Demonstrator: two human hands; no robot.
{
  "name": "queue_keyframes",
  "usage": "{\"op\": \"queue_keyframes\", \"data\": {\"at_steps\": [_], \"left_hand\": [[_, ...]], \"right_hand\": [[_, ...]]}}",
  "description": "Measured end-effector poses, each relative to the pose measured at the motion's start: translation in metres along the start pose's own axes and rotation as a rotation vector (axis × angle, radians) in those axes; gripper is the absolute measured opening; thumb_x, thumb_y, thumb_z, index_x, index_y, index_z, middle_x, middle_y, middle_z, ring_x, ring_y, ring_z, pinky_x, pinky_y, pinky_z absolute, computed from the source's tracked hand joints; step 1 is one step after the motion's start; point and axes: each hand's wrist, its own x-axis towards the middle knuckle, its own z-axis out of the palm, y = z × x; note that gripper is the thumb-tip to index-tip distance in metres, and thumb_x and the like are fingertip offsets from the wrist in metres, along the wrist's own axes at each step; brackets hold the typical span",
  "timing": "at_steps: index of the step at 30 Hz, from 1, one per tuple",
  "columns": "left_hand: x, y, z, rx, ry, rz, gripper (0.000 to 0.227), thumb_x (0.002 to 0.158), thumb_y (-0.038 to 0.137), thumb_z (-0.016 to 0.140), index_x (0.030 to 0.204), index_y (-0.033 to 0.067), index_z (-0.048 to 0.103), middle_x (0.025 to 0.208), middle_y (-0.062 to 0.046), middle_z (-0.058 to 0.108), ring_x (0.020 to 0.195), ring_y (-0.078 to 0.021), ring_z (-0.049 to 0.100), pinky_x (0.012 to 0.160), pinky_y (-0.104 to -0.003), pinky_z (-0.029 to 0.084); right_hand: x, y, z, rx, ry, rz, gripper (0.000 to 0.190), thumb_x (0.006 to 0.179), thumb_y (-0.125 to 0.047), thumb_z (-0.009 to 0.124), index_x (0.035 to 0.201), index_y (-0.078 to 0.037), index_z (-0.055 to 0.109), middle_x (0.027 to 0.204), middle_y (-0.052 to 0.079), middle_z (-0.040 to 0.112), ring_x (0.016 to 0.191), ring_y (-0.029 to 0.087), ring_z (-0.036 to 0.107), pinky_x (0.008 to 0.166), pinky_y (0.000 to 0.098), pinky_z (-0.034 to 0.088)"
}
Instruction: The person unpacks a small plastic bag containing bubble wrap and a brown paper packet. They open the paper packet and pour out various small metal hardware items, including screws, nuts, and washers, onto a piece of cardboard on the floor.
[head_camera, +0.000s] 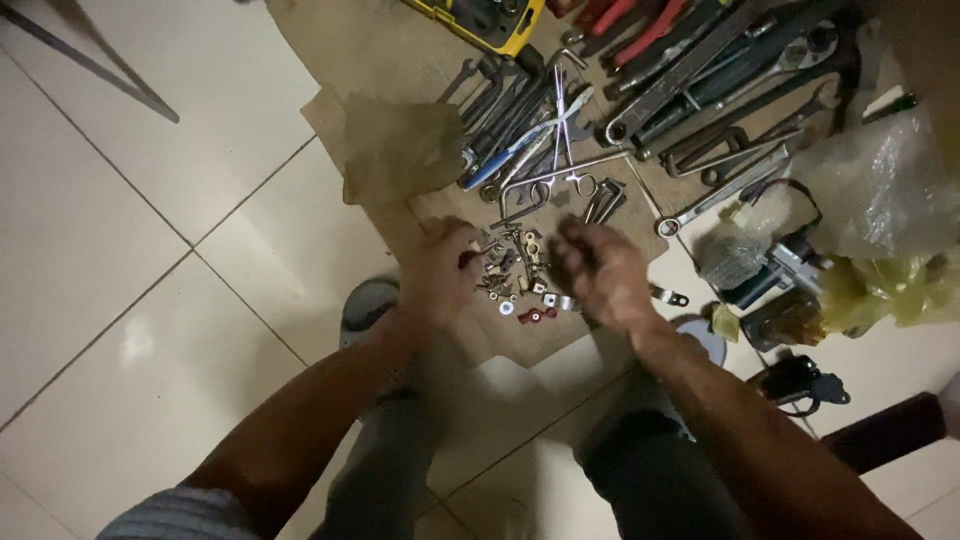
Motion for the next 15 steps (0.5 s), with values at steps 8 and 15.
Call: {"op": "queue_keyframes", "data": {"at_steps": [8,15], "left_hand": [[-0.011,0.006,-0.011,-0.078,-0.076,0.184,0.027,0.100,0.034,0.057,0.119,0.0165,0.065,0.106,-0.013,0.070,0.098,-0.0360,0.070,0.083,-0.044,0.055],[0.025,0.000,0.015,0.270,-0.158,0.015,0.037,0.096,0.047,0.058,0.132,0.0405,0.053,0.118,-0.003,0.068,0.096,-0.0302,0.074,0.087,-0.044,0.057]], "right_hand": [[-0.004,-0.005,0.001,-0.104,-0.348,-0.199,0.056,0.091,-0.022,0.062,0.146,-0.030,0.054,0.125,0.016,0.063,0.102,0.040,0.064,0.099,0.0423,0.046],[0.023,-0.027,0.010,-0.808,-0.243,-0.335,0.061,0.090,-0.024,0.057,0.146,-0.044,0.046,0.122,0.007,0.066,0.102,0.026,0.072,0.075,0.0347,0.058]]}}
